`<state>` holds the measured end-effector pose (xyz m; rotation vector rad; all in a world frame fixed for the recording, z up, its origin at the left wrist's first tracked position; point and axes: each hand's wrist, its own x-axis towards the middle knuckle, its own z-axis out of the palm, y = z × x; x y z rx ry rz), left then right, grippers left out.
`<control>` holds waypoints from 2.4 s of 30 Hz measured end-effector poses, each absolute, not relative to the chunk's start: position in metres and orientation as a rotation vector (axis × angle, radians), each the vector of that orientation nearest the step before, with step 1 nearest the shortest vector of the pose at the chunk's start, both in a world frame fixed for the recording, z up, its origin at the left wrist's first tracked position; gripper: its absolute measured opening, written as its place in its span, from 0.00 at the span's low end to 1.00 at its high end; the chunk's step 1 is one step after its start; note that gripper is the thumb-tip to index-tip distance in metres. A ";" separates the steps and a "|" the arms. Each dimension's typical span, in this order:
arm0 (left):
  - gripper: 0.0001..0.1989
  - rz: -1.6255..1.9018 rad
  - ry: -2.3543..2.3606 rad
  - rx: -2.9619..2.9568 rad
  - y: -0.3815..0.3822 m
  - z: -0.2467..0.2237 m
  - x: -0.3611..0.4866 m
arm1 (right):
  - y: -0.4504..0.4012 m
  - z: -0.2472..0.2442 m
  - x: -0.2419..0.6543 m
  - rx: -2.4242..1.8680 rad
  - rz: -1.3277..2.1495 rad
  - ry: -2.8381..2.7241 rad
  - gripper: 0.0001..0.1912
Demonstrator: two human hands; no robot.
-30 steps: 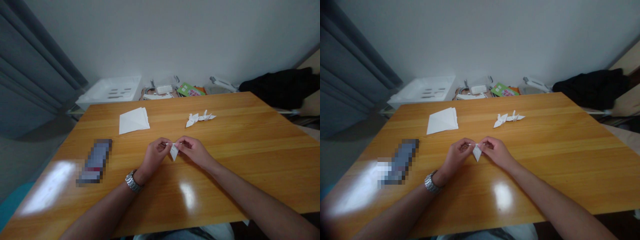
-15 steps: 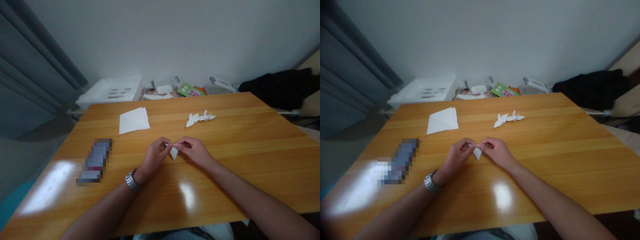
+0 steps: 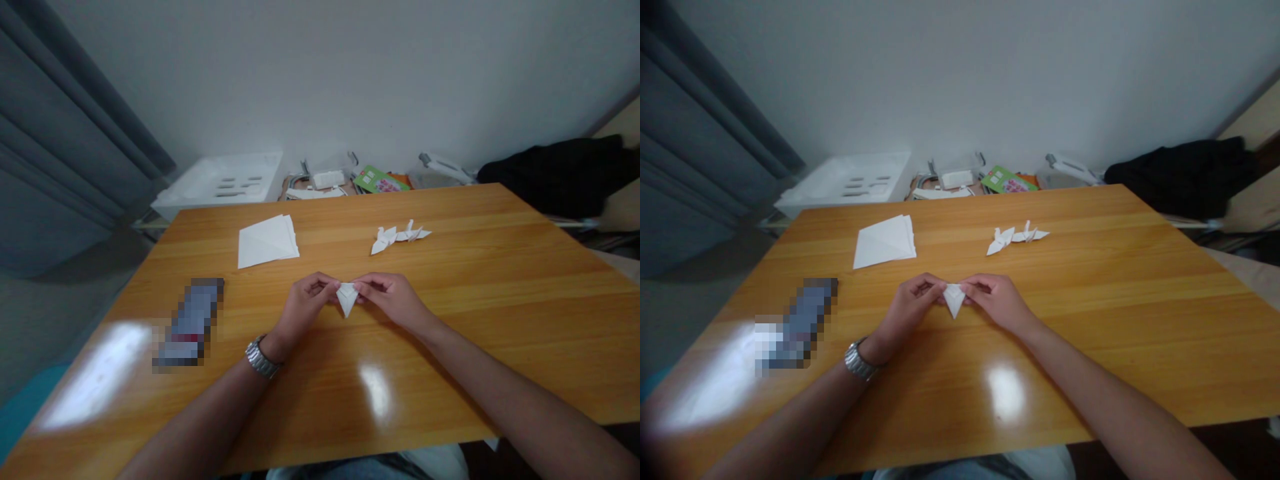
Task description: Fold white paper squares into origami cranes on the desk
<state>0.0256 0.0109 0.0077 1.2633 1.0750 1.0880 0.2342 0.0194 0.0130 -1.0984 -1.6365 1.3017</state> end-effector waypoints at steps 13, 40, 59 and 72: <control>0.16 1.090 1.145 1.496 0.006 0.014 0.026 | 0.019 0.010 0.234 -1.110 1.245 -1.637 0.15; 0.09 0.992 1.247 1.764 0.002 0.009 0.029 | 0.018 0.016 0.235 -1.118 1.079 -1.876 0.11; 0.09 0.925 1.259 2.243 0.012 0.000 0.018 | 0.031 -0.003 0.241 -1.283 0.806 -1.959 0.09; 0.15 0.524 1.263 2.658 0.006 0.005 0.019 | 0.039 -0.015 0.244 -1.212 0.572 -2.106 0.04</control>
